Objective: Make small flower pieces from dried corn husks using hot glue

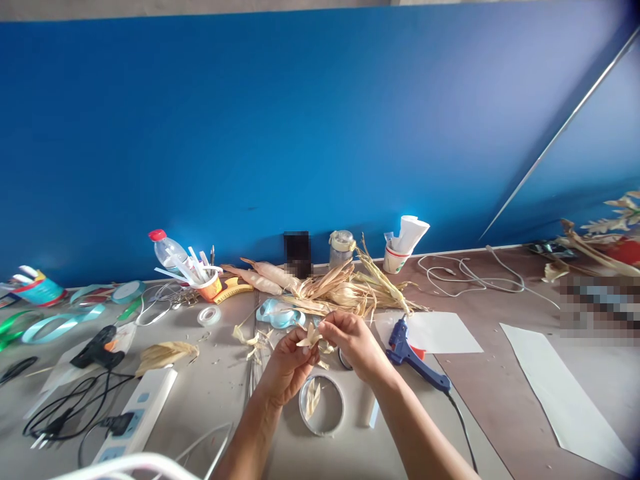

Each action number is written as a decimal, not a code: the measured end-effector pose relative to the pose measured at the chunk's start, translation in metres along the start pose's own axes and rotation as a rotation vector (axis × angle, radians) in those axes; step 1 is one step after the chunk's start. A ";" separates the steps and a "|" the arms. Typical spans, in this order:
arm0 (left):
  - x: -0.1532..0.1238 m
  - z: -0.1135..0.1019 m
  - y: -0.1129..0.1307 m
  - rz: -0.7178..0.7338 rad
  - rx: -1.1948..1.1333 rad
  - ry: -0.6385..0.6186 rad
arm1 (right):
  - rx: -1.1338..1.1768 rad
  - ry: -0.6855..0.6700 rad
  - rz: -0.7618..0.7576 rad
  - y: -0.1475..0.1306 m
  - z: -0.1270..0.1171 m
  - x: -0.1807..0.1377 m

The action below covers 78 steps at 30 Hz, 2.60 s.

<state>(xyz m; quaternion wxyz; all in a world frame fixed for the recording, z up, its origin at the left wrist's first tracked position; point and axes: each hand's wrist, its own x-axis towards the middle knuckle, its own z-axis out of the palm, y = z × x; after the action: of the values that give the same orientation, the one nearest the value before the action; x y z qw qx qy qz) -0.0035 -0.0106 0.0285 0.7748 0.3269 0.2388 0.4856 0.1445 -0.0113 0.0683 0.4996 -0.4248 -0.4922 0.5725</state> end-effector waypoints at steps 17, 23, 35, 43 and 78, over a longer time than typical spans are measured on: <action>-0.001 0.003 0.002 -0.052 0.020 0.021 | 0.104 -0.020 0.073 0.011 0.001 0.006; 0.002 0.001 0.004 0.015 -0.051 0.046 | -0.032 0.052 0.002 0.003 -0.002 0.004; 0.003 -0.006 0.005 0.140 -0.109 0.080 | -1.134 0.108 -0.408 0.031 0.003 0.125; 0.005 -0.011 0.006 0.192 -0.187 0.112 | -1.293 0.046 -0.437 0.049 0.005 0.166; 0.014 -0.020 0.005 0.358 -0.106 0.279 | -1.011 0.693 -0.214 0.069 0.047 0.185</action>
<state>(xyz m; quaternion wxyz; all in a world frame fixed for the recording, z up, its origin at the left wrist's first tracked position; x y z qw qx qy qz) -0.0138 0.0092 0.0180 0.6518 0.2525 0.2560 0.6678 0.0615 0.1646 0.0080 0.4220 -0.7182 -0.5515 0.0441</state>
